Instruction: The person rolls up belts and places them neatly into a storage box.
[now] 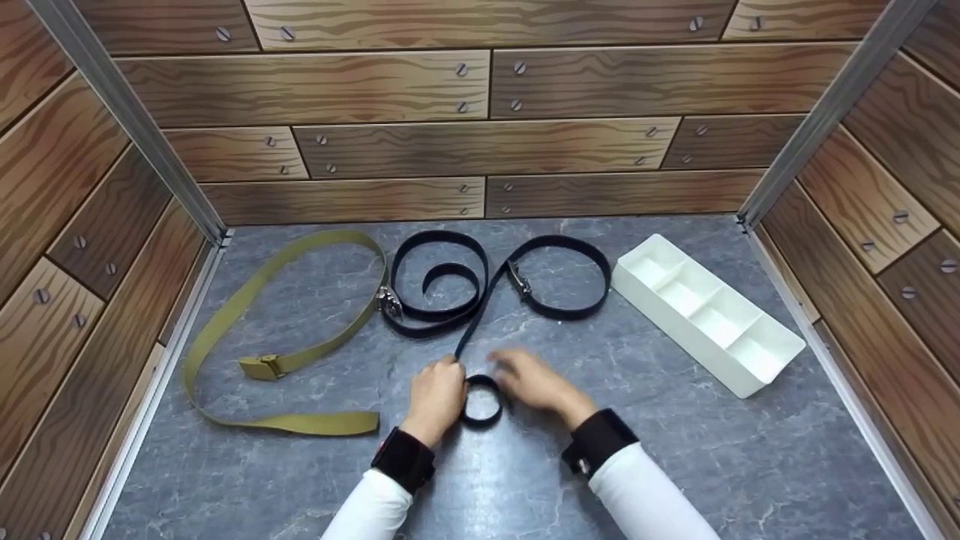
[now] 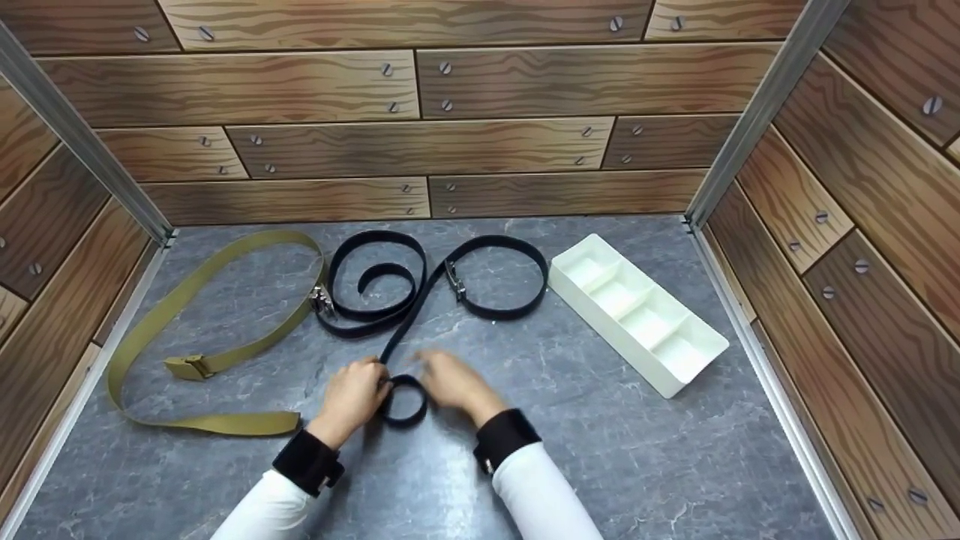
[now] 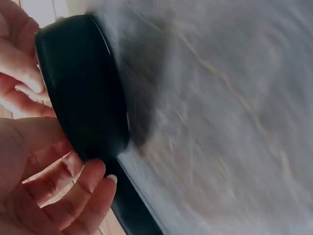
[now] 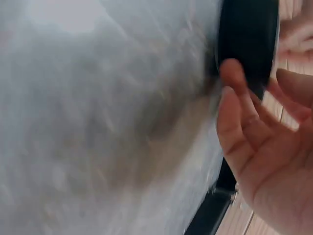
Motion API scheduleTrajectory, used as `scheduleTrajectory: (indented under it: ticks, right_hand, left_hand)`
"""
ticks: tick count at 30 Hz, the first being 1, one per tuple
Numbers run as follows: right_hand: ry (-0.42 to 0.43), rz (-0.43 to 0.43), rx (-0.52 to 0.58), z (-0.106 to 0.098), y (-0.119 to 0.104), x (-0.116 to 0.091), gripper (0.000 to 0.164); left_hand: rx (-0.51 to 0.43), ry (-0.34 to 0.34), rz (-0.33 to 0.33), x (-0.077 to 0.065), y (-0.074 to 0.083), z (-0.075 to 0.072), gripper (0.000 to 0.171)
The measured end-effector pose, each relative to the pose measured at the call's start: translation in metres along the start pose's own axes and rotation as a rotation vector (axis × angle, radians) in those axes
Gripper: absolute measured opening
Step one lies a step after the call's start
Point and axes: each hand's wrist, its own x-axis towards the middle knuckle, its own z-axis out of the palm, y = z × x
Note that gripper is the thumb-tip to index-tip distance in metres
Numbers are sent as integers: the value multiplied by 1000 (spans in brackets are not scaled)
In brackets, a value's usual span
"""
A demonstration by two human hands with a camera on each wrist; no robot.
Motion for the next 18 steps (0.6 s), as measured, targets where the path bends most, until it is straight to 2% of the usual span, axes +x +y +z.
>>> scheduleTrajectory:
  ticks: [3,4,5,7,10,13,16,18]
  right_hand:
    - [150,155,-87,-21,19,5,49]
    - [175,215,-120,-28,27,5,56]
    - [181,271,-146,-36,34,5,62]
    - [141,344,-163,-48,48,2,70]
    - [93,319,-164,-60,64,-7,58]
    - [103,285,-161,-70,73,-19,37]
    - [124,288,-175,-80,77,-33,20]
    - [118,302,-192,-87,80,-41,15]
  left_hand:
    - [31,16,-12,-3,-6,-4,10]
    - [36,15,-10,-3,-8,-5,9]
    - [37,12,-7,-4,-11,-7,8]
    - [38,-12,-12,-6,-16,-10,7]
    - [41,-60,-36,-7,-27,-15,7]
    - [33,-99,-82,-6,-41,-21,6]
    - [14,-109,-128,-4,-58,-27,5]
    - [0,-108,-156,-3,-69,-30,4]
